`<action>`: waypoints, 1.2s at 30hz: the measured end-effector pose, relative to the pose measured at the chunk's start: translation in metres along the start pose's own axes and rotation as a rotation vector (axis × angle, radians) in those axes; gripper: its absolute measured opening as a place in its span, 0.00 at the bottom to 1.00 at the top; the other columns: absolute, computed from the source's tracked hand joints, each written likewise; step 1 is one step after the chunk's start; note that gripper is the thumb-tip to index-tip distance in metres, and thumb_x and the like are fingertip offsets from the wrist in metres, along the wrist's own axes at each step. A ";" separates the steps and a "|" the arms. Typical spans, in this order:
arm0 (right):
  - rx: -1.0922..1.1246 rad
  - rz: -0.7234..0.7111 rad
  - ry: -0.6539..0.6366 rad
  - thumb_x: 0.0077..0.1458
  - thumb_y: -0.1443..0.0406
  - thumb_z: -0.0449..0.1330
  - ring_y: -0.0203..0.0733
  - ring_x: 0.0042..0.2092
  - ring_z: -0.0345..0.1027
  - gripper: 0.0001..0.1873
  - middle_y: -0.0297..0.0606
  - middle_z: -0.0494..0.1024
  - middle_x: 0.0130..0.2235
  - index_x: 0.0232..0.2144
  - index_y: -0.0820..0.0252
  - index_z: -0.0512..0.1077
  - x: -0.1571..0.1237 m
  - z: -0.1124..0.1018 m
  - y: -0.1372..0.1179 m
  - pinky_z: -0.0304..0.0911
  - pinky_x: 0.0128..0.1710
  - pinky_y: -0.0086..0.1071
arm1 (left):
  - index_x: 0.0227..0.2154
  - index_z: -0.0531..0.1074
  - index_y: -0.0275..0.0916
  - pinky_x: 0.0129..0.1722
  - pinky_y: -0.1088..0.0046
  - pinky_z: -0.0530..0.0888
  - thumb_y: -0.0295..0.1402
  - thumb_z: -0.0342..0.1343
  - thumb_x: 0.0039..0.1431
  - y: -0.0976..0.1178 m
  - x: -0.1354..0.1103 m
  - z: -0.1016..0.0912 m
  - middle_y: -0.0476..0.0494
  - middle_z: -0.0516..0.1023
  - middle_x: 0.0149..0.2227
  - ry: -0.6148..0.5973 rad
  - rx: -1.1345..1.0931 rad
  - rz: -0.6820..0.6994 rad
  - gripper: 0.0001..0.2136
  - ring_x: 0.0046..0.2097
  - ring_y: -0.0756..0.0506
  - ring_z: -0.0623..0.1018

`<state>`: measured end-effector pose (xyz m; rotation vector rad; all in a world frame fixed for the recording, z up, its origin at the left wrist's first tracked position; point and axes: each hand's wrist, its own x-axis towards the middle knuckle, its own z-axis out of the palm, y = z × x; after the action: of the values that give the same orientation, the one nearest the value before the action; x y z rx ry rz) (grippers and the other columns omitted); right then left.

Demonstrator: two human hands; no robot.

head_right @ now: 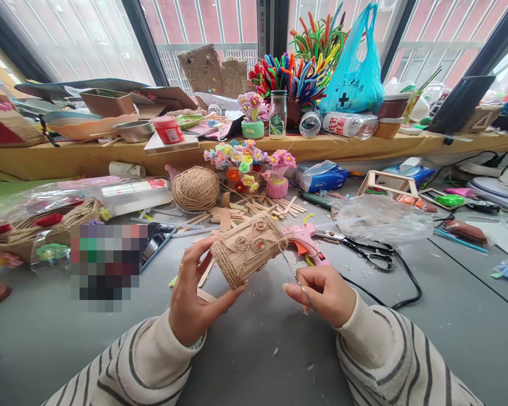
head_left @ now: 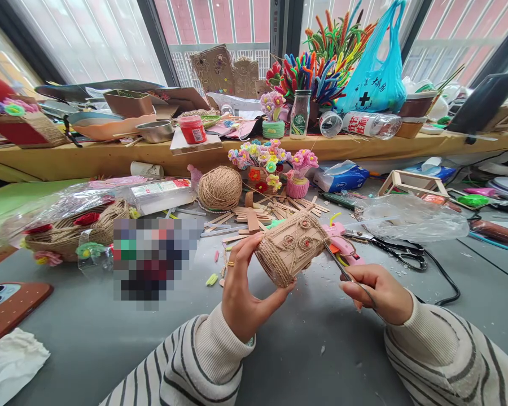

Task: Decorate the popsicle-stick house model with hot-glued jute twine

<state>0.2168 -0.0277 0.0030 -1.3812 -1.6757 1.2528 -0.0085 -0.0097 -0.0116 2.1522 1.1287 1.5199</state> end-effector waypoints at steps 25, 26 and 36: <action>-0.067 -0.140 0.070 0.45 0.41 0.54 0.28 0.19 0.44 0.28 0.29 0.56 0.16 0.15 0.59 0.62 -0.001 -0.014 0.008 0.43 0.17 0.27 | 0.49 0.59 0.41 0.52 0.57 0.69 0.38 0.65 0.41 -0.007 0.006 0.004 0.37 0.69 0.49 0.074 -0.390 -0.494 0.31 0.53 0.39 0.70; -0.092 -0.133 0.084 0.44 0.42 0.57 0.29 0.19 0.45 0.27 0.28 0.57 0.16 0.15 0.59 0.62 -0.001 -0.012 0.007 0.45 0.18 0.27 | 0.47 0.60 0.41 0.52 0.58 0.69 0.40 0.65 0.40 -0.010 0.008 0.004 0.37 0.70 0.49 0.110 -0.448 -0.557 0.31 0.53 0.39 0.71; -0.357 -0.158 0.070 0.41 0.64 0.63 0.31 0.19 0.54 0.04 0.29 0.66 0.16 0.22 0.59 0.72 0.000 0.015 0.018 0.51 0.20 0.29 | 0.46 0.62 0.40 0.49 0.65 0.70 0.43 0.66 0.39 -0.017 0.014 0.004 0.38 0.69 0.49 0.228 -0.568 -0.705 0.30 0.52 0.41 0.71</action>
<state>0.2105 -0.0315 -0.0191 -1.4404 -1.9836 0.8354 -0.0105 0.0122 -0.0146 1.0733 1.1613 1.5032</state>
